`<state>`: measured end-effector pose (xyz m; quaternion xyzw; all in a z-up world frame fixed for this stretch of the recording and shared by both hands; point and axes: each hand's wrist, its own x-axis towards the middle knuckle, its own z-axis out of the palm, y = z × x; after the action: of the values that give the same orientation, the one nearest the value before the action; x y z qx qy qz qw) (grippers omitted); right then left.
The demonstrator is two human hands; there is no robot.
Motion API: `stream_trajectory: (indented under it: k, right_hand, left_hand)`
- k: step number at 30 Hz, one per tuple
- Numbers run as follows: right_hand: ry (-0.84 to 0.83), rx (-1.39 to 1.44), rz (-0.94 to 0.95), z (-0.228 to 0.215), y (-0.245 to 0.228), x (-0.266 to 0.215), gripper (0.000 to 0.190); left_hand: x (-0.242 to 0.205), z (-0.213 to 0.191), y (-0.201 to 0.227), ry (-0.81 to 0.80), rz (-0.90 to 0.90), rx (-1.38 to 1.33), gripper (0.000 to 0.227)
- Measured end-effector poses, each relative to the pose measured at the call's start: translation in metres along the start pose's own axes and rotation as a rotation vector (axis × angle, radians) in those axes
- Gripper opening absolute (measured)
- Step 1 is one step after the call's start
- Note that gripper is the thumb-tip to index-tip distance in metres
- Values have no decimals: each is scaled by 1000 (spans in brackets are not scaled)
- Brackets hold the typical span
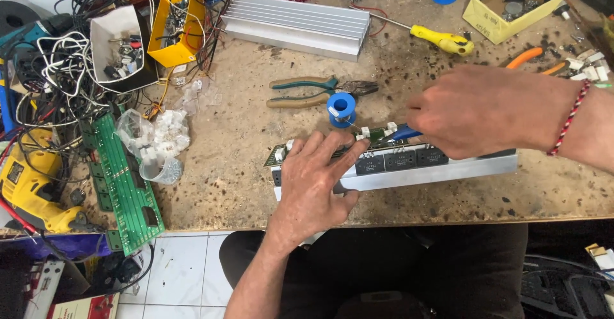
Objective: The person assembles a green circuit board onto a silver heatsink. They use pliers to trim wire leads, insert components into the board, and use a screwdriver to tighten screws securing the assembly.
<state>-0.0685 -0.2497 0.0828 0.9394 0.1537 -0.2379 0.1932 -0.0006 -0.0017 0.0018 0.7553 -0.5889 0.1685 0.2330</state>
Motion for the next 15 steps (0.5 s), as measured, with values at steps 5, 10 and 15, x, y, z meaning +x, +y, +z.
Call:
stream_trajectory:
  k: [5, 10, 15]
  right_hand:
    - [83, 16, -2, 12, 3, 0, 28]
    - [35, 10, 16, 8, 0, -2, 30]
    - [-24, 95, 60, 6, 3, -5, 33]
  left_hand:
    - [0, 0, 0, 22, 10, -2, 76]
    - [0, -1, 1, 30, 10, -6, 76]
    - [1, -1, 0, 32, 8, -3, 73]
